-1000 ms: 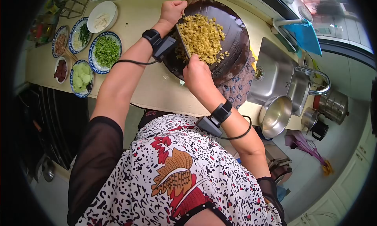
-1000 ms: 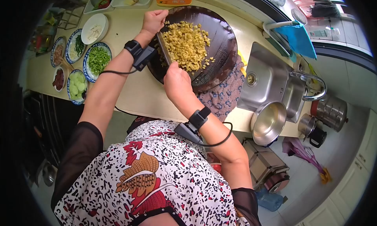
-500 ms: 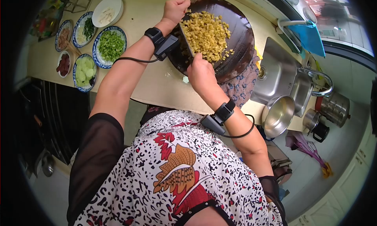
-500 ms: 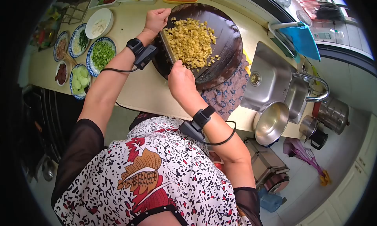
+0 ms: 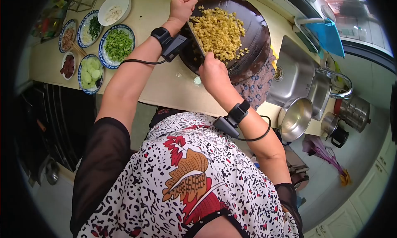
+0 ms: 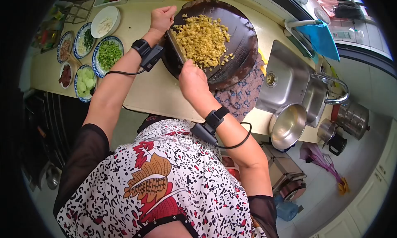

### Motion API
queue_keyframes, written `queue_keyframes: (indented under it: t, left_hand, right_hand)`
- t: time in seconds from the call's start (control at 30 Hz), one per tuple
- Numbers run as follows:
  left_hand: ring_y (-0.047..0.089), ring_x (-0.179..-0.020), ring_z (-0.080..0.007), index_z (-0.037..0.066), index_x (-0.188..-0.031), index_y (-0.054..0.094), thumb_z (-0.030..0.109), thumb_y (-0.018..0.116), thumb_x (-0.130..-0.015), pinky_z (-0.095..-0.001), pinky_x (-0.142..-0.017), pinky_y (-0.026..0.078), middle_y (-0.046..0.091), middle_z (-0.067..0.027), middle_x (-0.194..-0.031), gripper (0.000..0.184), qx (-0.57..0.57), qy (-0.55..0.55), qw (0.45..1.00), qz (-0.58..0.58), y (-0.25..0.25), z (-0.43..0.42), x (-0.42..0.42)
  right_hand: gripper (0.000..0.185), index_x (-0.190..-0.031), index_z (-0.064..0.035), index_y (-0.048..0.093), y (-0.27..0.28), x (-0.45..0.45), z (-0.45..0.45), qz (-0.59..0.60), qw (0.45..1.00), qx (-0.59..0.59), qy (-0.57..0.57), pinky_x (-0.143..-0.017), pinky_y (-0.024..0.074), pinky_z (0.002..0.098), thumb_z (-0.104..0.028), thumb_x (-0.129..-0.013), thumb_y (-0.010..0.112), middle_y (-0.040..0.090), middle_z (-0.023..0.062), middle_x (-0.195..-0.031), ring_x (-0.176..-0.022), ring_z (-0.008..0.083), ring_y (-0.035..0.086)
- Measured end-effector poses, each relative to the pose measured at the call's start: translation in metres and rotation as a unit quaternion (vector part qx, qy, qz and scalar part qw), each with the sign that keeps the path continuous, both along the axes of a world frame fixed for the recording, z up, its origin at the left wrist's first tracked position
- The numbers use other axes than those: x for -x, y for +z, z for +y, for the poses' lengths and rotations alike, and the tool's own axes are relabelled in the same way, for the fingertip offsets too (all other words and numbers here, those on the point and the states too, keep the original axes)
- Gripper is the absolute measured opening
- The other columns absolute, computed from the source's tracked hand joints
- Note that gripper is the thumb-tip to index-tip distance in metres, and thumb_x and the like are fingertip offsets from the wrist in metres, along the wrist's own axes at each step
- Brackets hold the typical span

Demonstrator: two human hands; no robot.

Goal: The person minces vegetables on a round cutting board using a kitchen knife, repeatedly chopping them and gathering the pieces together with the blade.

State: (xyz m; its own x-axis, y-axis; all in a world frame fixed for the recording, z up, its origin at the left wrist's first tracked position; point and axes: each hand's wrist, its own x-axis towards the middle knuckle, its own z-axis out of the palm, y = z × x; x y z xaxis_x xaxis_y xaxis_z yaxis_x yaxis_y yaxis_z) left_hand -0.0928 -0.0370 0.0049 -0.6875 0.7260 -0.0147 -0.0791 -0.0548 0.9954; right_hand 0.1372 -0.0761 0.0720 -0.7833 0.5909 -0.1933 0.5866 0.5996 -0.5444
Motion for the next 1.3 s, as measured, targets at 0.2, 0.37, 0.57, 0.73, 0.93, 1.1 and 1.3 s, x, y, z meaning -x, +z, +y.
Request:
queue_keyframes:
  t: [0.2,0.37,0.57,0.73,0.93,1.1,1.3]
  left_hand:
    - [0.039,-0.045,-0.0026,0.004,-0.054,0.053,0.022,0.062,-0.089,-0.0223,-0.043,0.030,0.046,0.0059,-0.049,0.041,-0.014,0.040,0.994,0.098,0.022,-0.003,-0.017]
    - [0.040,-0.045,-0.0028,0.003,-0.054,0.054,0.024,0.062,-0.087,-0.0223,-0.043,0.031,0.044,0.0057,-0.046,0.039,0.045,0.000,0.999,-0.001,0.011,-0.011,0.000]
    - [0.040,-0.039,-0.0049,0.007,-0.053,0.050,0.024,0.062,-0.090,-0.0222,-0.038,0.027,0.045,0.0039,-0.048,0.043,0.017,0.033,0.997,0.062,0.000,-0.016,-0.010]
    - [0.039,-0.045,-0.0031,0.003,-0.050,0.049,0.023,0.063,-0.087,-0.0244,-0.044,0.030,0.043,0.0062,-0.047,0.044,0.014,0.060,0.998,0.034,0.017,-0.017,-0.018]
    - [0.040,-0.044,-0.0038,0.006,-0.051,0.050,0.024,0.062,-0.087,-0.0231,-0.043,0.030,0.044,0.0055,-0.048,0.042,0.023,0.010,0.999,-0.033,0.013,0.000,0.002]
    - [0.037,-0.046,-0.0038,0.005,-0.051,0.049,0.024,0.062,-0.087,-0.0245,-0.044,0.029,0.044,0.0057,-0.049,0.044,0.032,0.032,0.996,0.078,0.010,-0.005,-0.012]
    - [0.038,-0.044,-0.0034,0.005,-0.051,0.051,0.023,0.064,-0.087,-0.0236,-0.043,0.029,0.045,0.0057,-0.049,0.042,-0.007,0.019,0.999,0.027,0.028,0.009,-0.006]
  right_hand:
    - [0.022,-0.086,0.0049,0.044,-0.013,-0.018,-0.001,0.028,1.000,0.011,-0.006,-0.066,0.0504,0.0519,-0.009,-0.081,0.061,0.061,0.0282,-0.069,-0.070,0.0464,0.061]
    - [0.016,-0.084,0.0044,0.046,0.010,-0.004,-0.003,0.013,1.000,-0.004,0.021,-0.064,0.0516,0.0502,-0.005,-0.080,0.059,0.060,0.0281,-0.066,-0.068,0.0446,0.063]
    - [0.015,-0.085,0.0042,0.046,-0.014,-0.014,-0.010,0.004,1.000,0.012,0.011,-0.064,0.0518,0.0499,-0.006,-0.081,0.057,0.060,0.0277,-0.066,-0.066,0.0445,0.063]
    - [0.018,-0.086,0.0048,0.045,-0.005,-0.019,-0.007,0.031,0.999,0.028,0.019,-0.065,0.0511,0.0508,-0.008,-0.083,0.057,0.060,0.0280,-0.066,-0.067,0.0461,0.062]
    - [0.018,-0.084,0.0046,0.046,0.011,0.002,0.009,0.016,0.999,-0.030,0.023,-0.066,0.0510,0.0512,-0.007,-0.081,0.059,0.060,0.0289,-0.068,-0.069,0.0458,0.062]
    - [0.020,-0.086,0.0045,0.046,-0.020,-0.016,0.003,0.071,0.997,0.041,0.000,-0.065,0.0502,0.0519,-0.008,-0.080,0.060,0.060,0.0289,-0.068,-0.069,0.0468,0.061]
    - [0.018,-0.085,0.0056,0.046,0.005,-0.011,0.006,0.068,0.997,0.025,-0.013,-0.065,0.0509,0.0510,-0.006,-0.080,0.059,0.060,0.0283,-0.067,-0.068,0.0458,0.062]
